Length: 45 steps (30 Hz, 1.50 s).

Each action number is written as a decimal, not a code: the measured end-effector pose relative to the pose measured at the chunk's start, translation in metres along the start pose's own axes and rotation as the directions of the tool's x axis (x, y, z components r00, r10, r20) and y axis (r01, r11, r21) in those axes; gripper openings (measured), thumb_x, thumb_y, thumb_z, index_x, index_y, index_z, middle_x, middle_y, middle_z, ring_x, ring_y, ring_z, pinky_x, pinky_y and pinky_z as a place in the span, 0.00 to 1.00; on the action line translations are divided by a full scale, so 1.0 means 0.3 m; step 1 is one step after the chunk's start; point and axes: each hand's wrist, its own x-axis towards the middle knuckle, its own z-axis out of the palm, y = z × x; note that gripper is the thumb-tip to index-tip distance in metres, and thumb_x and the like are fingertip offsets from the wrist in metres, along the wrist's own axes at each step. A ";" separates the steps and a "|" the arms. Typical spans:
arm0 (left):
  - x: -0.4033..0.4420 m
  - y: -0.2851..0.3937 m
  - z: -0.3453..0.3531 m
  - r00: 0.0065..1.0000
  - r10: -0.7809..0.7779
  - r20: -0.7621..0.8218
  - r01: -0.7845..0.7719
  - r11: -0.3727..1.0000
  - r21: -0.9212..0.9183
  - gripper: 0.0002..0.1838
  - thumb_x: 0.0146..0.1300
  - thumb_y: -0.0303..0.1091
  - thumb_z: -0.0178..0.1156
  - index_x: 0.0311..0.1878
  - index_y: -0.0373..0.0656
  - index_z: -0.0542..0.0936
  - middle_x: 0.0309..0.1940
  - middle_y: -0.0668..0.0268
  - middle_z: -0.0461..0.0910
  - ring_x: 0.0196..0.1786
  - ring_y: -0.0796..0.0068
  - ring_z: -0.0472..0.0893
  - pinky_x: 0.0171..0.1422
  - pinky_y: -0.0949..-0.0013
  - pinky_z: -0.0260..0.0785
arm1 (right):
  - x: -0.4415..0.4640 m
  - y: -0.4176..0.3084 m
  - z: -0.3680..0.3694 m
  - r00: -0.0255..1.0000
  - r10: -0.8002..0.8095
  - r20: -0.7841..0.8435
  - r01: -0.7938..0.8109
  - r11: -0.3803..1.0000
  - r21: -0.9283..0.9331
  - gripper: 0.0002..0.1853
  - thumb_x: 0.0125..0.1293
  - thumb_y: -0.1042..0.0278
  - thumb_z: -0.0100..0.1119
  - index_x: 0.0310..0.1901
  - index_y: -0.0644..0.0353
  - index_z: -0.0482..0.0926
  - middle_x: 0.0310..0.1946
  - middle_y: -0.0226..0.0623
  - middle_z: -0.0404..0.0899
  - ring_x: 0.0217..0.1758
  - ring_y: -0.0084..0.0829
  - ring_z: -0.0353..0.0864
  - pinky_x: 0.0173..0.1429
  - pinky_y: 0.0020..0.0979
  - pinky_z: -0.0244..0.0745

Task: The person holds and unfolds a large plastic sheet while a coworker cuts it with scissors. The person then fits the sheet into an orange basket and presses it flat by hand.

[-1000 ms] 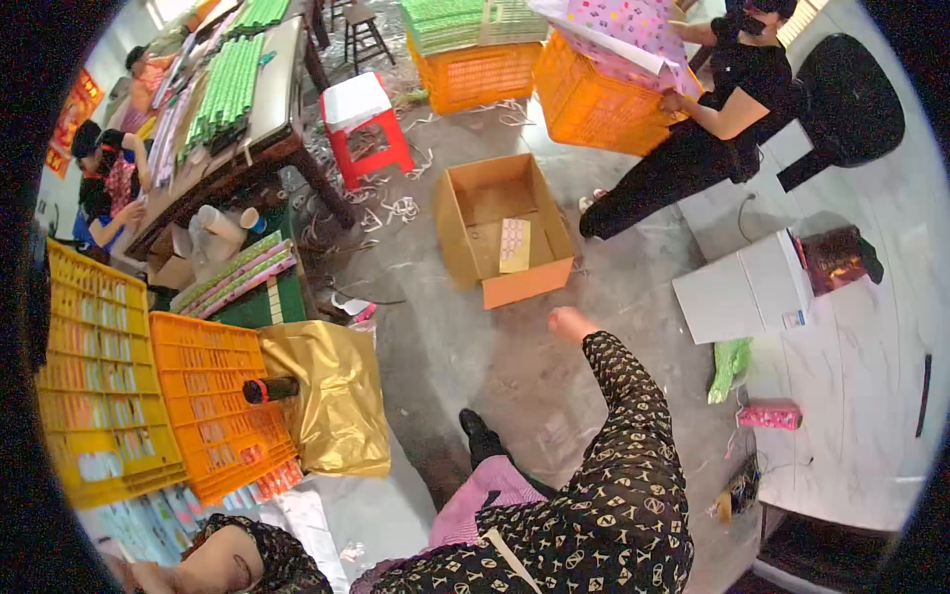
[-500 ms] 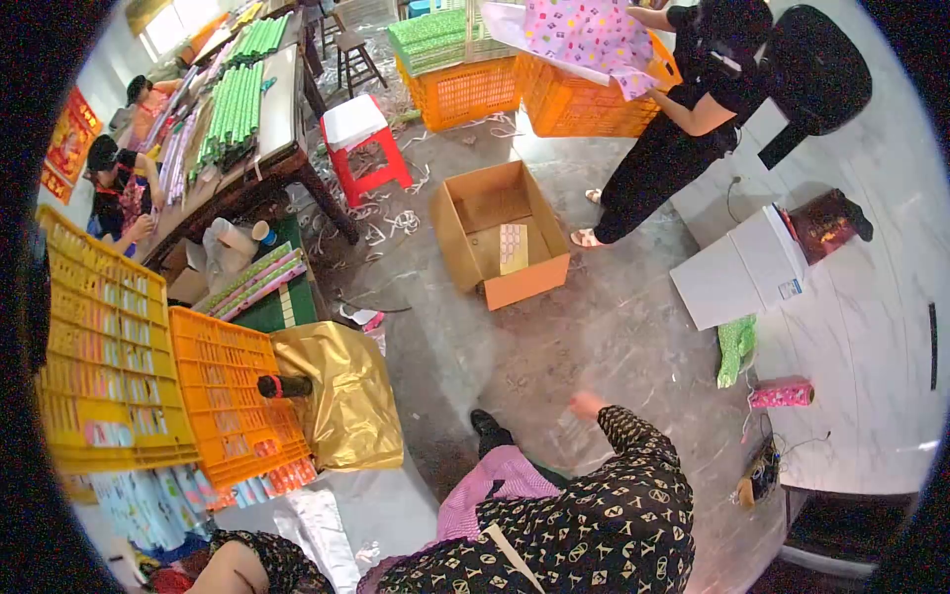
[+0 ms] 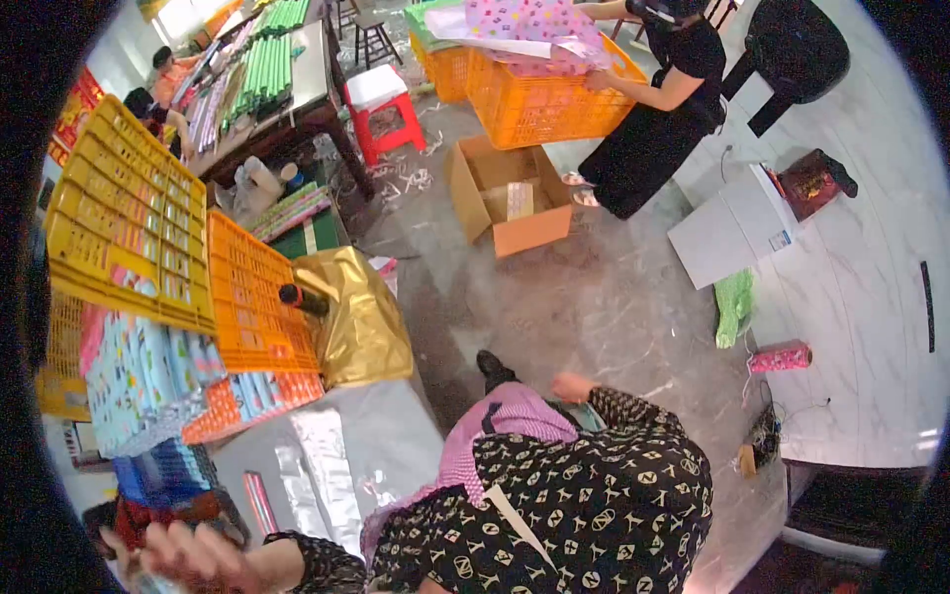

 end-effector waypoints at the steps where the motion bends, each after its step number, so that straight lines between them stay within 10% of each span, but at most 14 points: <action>1: -0.070 -0.056 -0.071 0.995 0.058 -0.078 -0.061 0.997 -0.037 0.26 0.64 0.55 0.44 0.55 0.44 0.66 0.42 0.52 0.73 0.37 0.58 0.75 0.42 0.54 0.70 | 0.034 -0.009 0.010 0.991 -0.089 -0.099 0.091 0.996 0.014 0.13 0.57 0.63 0.49 0.33 0.63 0.78 0.23 0.44 0.77 0.23 0.36 0.76 0.30 0.35 0.72; 3: -0.107 -0.126 -0.054 0.912 0.212 -0.351 -0.147 0.968 0.203 0.26 0.63 0.56 0.44 0.48 0.40 0.69 0.42 0.56 0.71 0.38 0.64 0.71 0.41 0.60 0.67 | 0.069 -0.151 -0.041 0.794 -0.533 -0.293 0.463 0.842 -0.278 0.12 0.58 0.64 0.49 0.36 0.63 0.78 0.32 0.50 0.78 0.35 0.47 0.77 0.40 0.41 0.72; 4: -0.103 -0.164 0.001 0.793 0.342 -0.504 -0.093 0.886 0.454 0.26 0.63 0.56 0.45 0.47 0.39 0.69 0.39 0.61 0.70 0.36 0.69 0.67 0.39 0.65 0.63 | 0.008 -0.334 -0.109 0.851 -0.465 -0.245 0.422 0.883 -0.207 0.13 0.59 0.65 0.49 0.40 0.62 0.78 0.34 0.50 0.78 0.37 0.46 0.78 0.43 0.39 0.72; 11: -0.317 -0.218 -0.060 0.673 0.153 -0.724 0.096 0.952 0.290 0.24 0.65 0.54 0.44 0.45 0.40 0.71 0.38 0.60 0.72 0.35 0.68 0.72 0.39 0.68 0.67 | -0.462 -1.220 -0.394 0.428 -0.885 -0.184 0.846 0.464 -0.262 0.15 0.62 0.74 0.49 0.51 0.64 0.71 0.44 0.39 0.76 0.45 0.30 0.77 0.50 0.28 0.70; 16: -0.364 -0.221 -0.017 0.630 0.203 -0.750 0.069 0.947 0.314 0.22 0.65 0.54 0.45 0.44 0.42 0.72 0.37 0.61 0.73 0.34 0.69 0.73 0.39 0.67 0.67 | -0.823 -1.517 -0.306 0.136 -0.987 -0.084 0.923 0.096 0.374 0.11 0.55 0.76 0.53 0.41 0.68 0.74 0.33 0.41 0.78 0.36 0.29 0.78 0.41 0.26 0.74; 19: -0.424 -0.219 -0.027 0.642 0.101 -0.760 -0.052 0.995 0.089 0.19 0.63 0.52 0.49 0.42 0.45 0.74 0.41 0.59 0.76 0.42 0.69 0.74 0.45 0.66 0.66 | -0.938 -1.583 -0.239 0.068 -0.991 -0.114 0.881 0.006 0.472 0.07 0.53 0.76 0.51 0.34 0.67 0.75 0.26 0.40 0.76 0.31 0.34 0.77 0.34 0.32 0.72; 31: -0.518 -0.195 -0.010 0.609 0.180 -0.772 -0.058 0.981 0.183 0.19 0.66 0.51 0.45 0.44 0.44 0.73 0.38 0.61 0.73 0.39 0.69 0.71 0.44 0.66 0.65 | -1.075 -1.510 -0.208 -0.038 -0.995 -0.087 0.866 -0.076 0.495 0.05 0.55 0.74 0.49 0.33 0.62 0.74 0.23 0.34 0.72 0.27 0.30 0.72 0.31 0.30 0.68; 45: -0.483 -0.233 0.074 0.549 0.216 -0.808 -0.159 0.975 0.153 0.16 0.68 0.45 0.42 0.43 0.44 0.72 0.35 0.63 0.71 0.34 0.71 0.68 0.40 0.67 0.61 | -1.237 -1.353 -0.382 -0.486 -0.872 0.063 0.874 -0.483 0.055 0.04 0.60 0.70 0.48 0.35 0.56 0.72 0.20 0.27 0.67 0.23 0.24 0.66 0.30 0.25 0.65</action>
